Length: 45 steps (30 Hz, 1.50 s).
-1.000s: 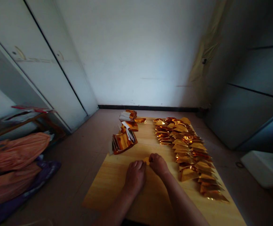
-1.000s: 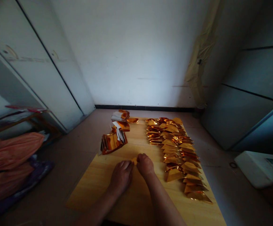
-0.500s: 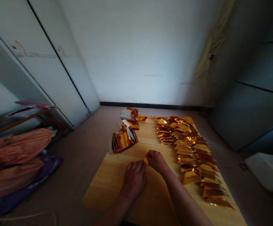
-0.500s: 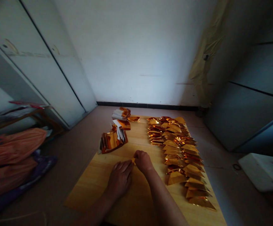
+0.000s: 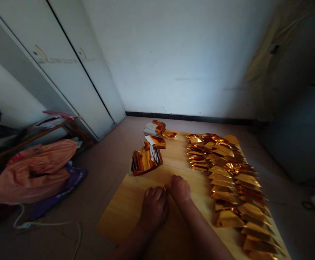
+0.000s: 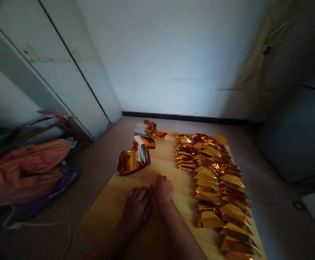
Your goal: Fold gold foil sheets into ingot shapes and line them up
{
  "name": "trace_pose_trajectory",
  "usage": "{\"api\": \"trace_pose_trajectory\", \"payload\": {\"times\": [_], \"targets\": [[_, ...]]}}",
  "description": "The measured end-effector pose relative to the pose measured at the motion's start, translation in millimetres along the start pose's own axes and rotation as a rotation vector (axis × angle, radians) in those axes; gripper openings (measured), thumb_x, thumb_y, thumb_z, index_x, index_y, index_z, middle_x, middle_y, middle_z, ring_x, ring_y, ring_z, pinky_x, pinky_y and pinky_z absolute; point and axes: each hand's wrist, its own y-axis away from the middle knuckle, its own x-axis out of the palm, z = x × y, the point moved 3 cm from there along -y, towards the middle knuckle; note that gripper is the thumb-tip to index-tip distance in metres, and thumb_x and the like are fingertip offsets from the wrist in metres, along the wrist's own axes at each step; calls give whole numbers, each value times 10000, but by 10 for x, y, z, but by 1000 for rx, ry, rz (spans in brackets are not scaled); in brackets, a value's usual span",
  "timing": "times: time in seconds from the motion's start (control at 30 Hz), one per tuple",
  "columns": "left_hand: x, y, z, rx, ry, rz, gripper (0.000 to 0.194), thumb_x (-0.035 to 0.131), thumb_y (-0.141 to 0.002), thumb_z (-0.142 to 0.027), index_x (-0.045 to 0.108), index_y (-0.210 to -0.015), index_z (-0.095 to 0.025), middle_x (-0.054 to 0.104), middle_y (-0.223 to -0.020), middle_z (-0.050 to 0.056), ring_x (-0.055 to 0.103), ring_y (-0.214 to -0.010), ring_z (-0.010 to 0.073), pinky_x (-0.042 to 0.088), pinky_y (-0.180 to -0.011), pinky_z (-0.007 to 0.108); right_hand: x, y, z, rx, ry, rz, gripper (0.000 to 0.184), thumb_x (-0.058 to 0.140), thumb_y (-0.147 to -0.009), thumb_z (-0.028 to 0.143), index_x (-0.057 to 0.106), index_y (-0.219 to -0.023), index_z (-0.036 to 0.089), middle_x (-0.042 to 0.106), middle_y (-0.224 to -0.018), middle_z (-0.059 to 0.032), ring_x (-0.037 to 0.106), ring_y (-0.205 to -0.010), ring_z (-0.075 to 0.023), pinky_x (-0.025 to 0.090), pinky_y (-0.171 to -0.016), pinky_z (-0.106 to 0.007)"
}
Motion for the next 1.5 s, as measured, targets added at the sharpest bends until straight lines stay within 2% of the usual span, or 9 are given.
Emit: {"api": "trace_pose_trajectory", "payload": {"times": [0.27, 0.5, 0.6, 0.7, 0.93, 1.07, 1.23, 1.33, 1.5], "targets": [[-25, -27, -26, -31, -26, 8, 263, 503, -831, -223, 606, -1073, -242, 610, -1007, 57, 516, -1029, 224, 316, -961, 467, -61, -53, -27, 30, -20, 51, 226, 607, -760, 269, 645, -946, 146, 687, -931, -133, 653, -878, -224, 433, -686, -262], [-77, -64, -54, -20, -39, -5, 231, 479, -854, -224, 624, -1034, -235, 595, -990, 65, 497, -1020, 226, 327, -946, 452, -17, -136, -206, 26, -164, -41, 157, 520, -746, 115, 642, -825, 172, 698, -823, -61, 635, -787, -145, 365, -617, -208], [-82, -72, -51, -31, -31, 15, 248, 485, -846, -213, 616, -1054, -241, 592, -995, 60, 494, -1023, 226, 327, -950, 450, -37, -100, -162, 16, -134, -42, 121, 571, -743, 203, 632, -843, 172, 690, -832, -68, 630, -777, -161, 357, -598, -218], [-85, -76, -51, -40, -29, 14, 276, 504, -825, -194, 604, -1079, -235, 585, -1003, 61, 490, -1039, 226, 329, -958, 443, -61, -57, -98, 31, -60, -31, 242, 640, -705, 296, 616, -910, 171, 682, -887, -79, 628, -810, -186, 362, -607, -228], [4, -69, -43, 23, -31, -21, 262, 468, -838, -139, 603, -1055, -198, 565, -1171, 81, 423, -1183, 248, 330, -989, 445, -91, -32, -227, 95, -95, -102, 186, 504, -750, 113, 623, -887, 154, 684, -826, -71, 614, -765, -145, 331, -579, -212], [87, -102, -54, 100, -24, 36, 293, 454, -819, -86, 604, -1061, -155, 599, -1085, 87, 503, -1050, 222, 401, -910, 385, -105, -6, -331, 124, -120, -142, 182, 505, -741, 98, 630, -864, 149, 686, -816, -68, 604, -753, -140, 329, -582, -209], [93, -227, -88, 101, -53, 103, 219, 460, -792, -74, 643, -879, -156, 608, -864, 78, 537, -860, 213, 430, -802, 356, -87, 34, -307, 156, -124, -177, 150, 529, -734, 129, 623, -848, 156, 676, -807, -53, 598, -733, -136, 326, -578, -206], [71, -289, -102, 129, -47, 123, 233, 466, -810, -103, 630, -951, -190, 600, -848, 61, 540, -838, 210, 426, -749, 344, -73, 52, -265, 180, -103, -206, 143, 571, -721, 182, 621, -853, 153, 671, -843, -64, 597, -743, -148, 329, -571, -211], [35, -294, -113, 139, -52, 132, 255, 419, -870, -157, 605, -1038, -205, 601, -902, 65, 532, -882, 217, 411, -728, 338, -71, 77, -314, 202, -132, -213, 162, 557, -699, 121, 624, -845, 144, 666, -777, -60, 594, -714, -145, 333, -559, -209]]}}
